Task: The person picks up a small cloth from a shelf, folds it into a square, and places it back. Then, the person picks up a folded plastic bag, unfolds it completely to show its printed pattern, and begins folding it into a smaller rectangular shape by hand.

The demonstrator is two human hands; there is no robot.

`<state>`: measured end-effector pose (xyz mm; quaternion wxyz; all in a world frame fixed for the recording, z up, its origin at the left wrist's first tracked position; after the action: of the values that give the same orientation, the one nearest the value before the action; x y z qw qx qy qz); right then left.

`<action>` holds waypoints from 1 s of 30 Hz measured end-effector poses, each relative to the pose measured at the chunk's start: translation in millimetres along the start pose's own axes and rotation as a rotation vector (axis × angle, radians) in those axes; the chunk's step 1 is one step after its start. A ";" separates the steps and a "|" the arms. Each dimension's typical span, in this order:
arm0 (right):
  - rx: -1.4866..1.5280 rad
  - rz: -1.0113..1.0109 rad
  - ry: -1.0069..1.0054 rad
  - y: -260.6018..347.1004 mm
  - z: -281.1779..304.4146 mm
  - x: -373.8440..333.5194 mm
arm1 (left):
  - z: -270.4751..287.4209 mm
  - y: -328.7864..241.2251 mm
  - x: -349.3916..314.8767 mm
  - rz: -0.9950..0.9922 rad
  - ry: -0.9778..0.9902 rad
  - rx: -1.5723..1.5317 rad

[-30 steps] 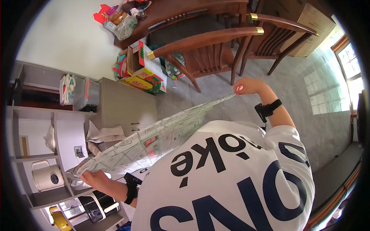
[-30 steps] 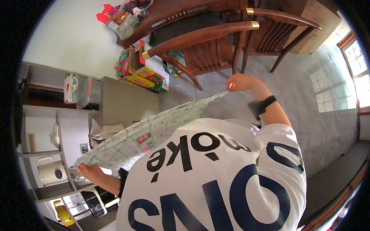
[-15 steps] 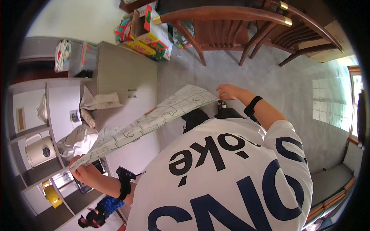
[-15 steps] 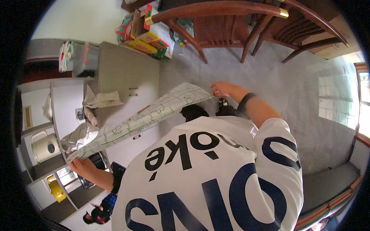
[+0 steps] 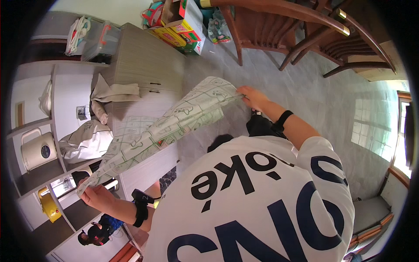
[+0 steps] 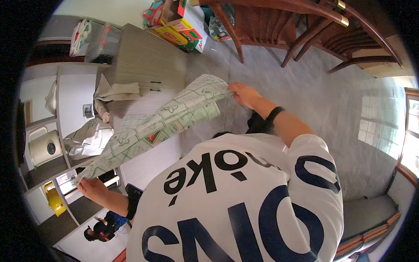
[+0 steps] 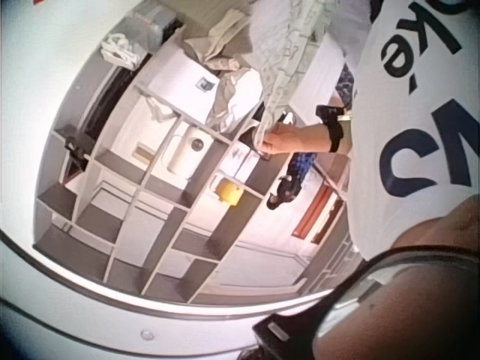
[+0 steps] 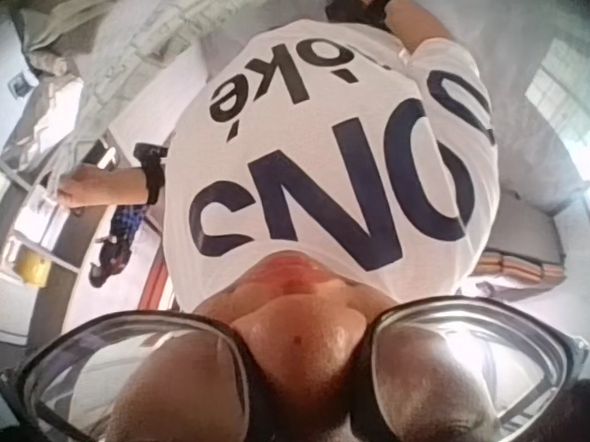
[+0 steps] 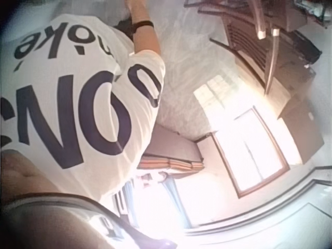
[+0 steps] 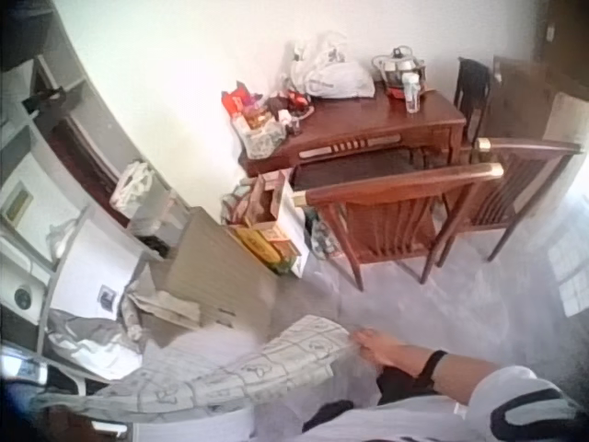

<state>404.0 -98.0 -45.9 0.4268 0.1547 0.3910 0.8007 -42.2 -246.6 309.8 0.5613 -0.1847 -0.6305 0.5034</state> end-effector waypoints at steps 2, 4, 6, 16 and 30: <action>0.055 -0.105 -0.059 0.6 2.7 10.5 | 17.7 -0.5 -3.1 0.034 -0.146 0.015; 0.004 -0.078 -0.168 10.6 9.7 15.9 | 49.9 13.1 -8.7 0.001 -0.086 0.029; -0.052 -0.052 -0.279 29.8 24.5 14.6 | 83.3 28.3 -14.2 0.055 -0.087 0.057; 0.231 -0.026 -0.472 164.3 66.7 -13.8 | 199.6 213.3 -110.4 0.777 -0.331 0.046; -0.112 0.325 -0.432 351.2 35.6 -21.7 | -163.8 54.8 -68.0 0.001 1.064 -0.070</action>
<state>240.0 -213.8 245.2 0.3739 0.3586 0.2161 0.8276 106.5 -207.5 205.8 0.7966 -0.4335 -0.2751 0.3190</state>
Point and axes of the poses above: each hand's wrist, its own x-axis towards the middle knuckle, its own z-axis out of the back of the hand, y = z × x, the point moved 5 cm from there along x, towards the middle knuckle, and after that the axes turned 10 degrees about y, right-handed, at the moved point
